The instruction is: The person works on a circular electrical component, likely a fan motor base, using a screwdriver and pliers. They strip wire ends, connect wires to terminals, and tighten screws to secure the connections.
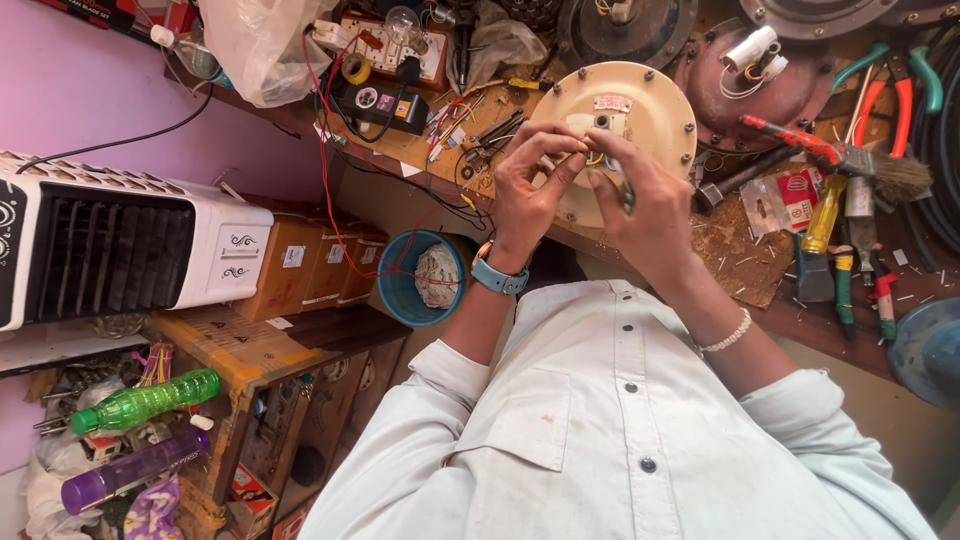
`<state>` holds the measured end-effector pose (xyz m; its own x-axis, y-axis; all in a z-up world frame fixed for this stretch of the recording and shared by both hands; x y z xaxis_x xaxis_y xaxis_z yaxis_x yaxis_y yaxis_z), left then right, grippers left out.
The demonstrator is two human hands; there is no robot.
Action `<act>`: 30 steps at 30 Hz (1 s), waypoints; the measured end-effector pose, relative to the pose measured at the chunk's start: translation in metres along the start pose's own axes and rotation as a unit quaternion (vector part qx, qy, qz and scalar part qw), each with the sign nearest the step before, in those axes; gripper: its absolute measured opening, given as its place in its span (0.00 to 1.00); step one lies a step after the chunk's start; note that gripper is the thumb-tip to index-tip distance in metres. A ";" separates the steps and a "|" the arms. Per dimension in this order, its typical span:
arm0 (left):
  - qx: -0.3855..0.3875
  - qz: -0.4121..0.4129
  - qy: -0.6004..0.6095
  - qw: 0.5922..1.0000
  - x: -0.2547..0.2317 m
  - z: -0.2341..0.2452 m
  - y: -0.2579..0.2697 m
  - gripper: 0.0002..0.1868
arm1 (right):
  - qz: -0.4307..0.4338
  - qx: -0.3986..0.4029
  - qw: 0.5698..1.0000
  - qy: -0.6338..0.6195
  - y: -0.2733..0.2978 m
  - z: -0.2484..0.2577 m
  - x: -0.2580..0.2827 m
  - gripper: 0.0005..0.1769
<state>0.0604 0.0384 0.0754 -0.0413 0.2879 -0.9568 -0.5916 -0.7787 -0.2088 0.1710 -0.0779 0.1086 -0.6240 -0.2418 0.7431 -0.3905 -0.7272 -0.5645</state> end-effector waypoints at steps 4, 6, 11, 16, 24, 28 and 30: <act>-0.011 -0.057 -0.019 0.998 -0.006 0.004 0.003 0.05 | 0.017 0.003 1.000 0.004 -0.006 -0.011 -0.004 0.18; 0.018 -0.008 0.031 0.999 0.004 0.004 0.003 0.05 | 0.013 -0.014 1.000 -0.001 -0.006 -0.012 -0.010 0.13; -0.015 0.091 0.145 0.985 0.026 0.015 -0.004 0.17 | 0.003 -0.034 0.999 -0.022 -0.007 -0.013 -0.021 0.08; 0.064 0.021 -0.064 0.996 0.011 0.018 -0.022 0.30 | 0.009 -0.032 0.999 -0.013 -0.009 -0.023 -0.020 0.09; 0.035 -0.033 -0.252 0.967 -0.014 0.008 -0.032 0.24 | -0.022 -0.034 0.999 -0.036 -0.012 -0.027 -0.022 0.10; 0.077 -0.011 -0.198 0.977 -0.008 0.009 -0.026 0.16 | -0.021 -0.038 0.998 -0.050 -0.012 -0.027 -0.020 0.10; 0.098 -0.030 -0.204 0.974 -0.007 0.008 -0.023 0.13 | -0.025 -0.042 0.997 -0.061 -0.011 -0.028 -0.020 0.10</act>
<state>0.0679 0.0586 0.0884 -0.2943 0.5586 -0.7754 -0.7433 -0.6438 -0.1817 0.1691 -0.0473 0.0900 -0.5174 -0.2856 0.8067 -0.4776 -0.6858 -0.5491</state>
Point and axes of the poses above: each hand's wrist, its own y-axis away from the middle knuckle, its own z-axis out of the back of the hand, x = y × z, the point moved 7 cm from there along -y, towards the middle knuckle, and after that the axes turned 6 degrees about z, right-handed, at the moved point
